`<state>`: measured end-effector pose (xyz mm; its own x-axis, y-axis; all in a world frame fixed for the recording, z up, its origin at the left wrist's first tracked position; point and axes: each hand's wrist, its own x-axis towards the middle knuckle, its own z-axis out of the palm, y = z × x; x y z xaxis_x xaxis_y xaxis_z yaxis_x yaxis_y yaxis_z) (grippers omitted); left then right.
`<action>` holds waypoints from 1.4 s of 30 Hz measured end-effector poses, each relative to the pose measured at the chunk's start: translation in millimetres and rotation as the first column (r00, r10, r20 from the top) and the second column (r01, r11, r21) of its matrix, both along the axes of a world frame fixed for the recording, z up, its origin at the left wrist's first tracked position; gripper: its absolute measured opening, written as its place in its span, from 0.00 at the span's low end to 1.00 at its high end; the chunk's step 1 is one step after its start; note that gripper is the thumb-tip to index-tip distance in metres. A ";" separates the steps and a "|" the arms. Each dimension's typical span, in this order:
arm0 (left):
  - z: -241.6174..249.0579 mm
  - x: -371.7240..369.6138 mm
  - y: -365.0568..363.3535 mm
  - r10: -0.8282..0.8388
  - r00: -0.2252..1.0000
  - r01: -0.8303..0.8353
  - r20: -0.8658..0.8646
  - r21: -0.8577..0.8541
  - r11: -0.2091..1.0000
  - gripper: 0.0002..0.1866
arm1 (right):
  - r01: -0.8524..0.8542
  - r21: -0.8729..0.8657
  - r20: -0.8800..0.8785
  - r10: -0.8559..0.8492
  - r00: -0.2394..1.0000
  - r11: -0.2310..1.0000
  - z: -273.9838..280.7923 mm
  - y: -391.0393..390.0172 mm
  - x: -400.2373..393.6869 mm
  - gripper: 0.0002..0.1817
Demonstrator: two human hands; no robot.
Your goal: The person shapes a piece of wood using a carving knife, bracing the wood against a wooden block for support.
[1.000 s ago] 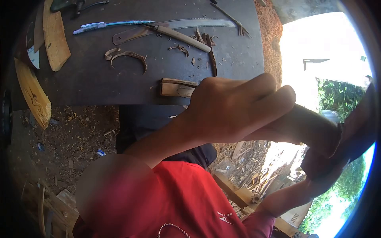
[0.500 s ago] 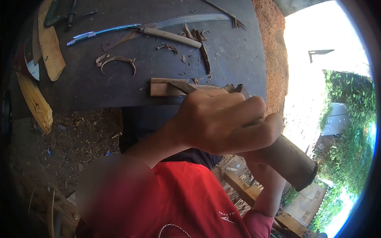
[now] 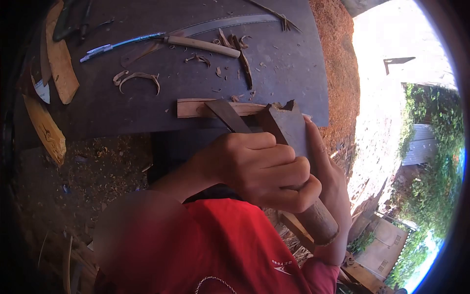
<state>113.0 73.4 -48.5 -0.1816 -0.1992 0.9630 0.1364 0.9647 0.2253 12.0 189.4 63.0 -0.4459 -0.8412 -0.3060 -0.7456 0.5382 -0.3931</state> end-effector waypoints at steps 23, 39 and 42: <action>47.7 -33.0 -16.7 -0.026 0.995 0.070 -0.093 0.498 0.864 0.30 | 0.035 0.120 0.014 -0.037 0.999 0.992 2.7 13.4 -12.7 0.17; 50.1 -27.6 -22.4 -0.026 0.992 0.092 -0.127 0.542 0.836 0.33 | 0.049 0.098 0.025 -0.052 0.998 0.994 -2.4 19.2 -15.9 0.14; 50.7 -27.6 -22.1 -0.021 0.988 0.103 -0.152 0.558 0.824 0.31 | 0.089 0.093 0.039 -0.093 0.995 0.992 -1.6 18.4 -13.0 0.15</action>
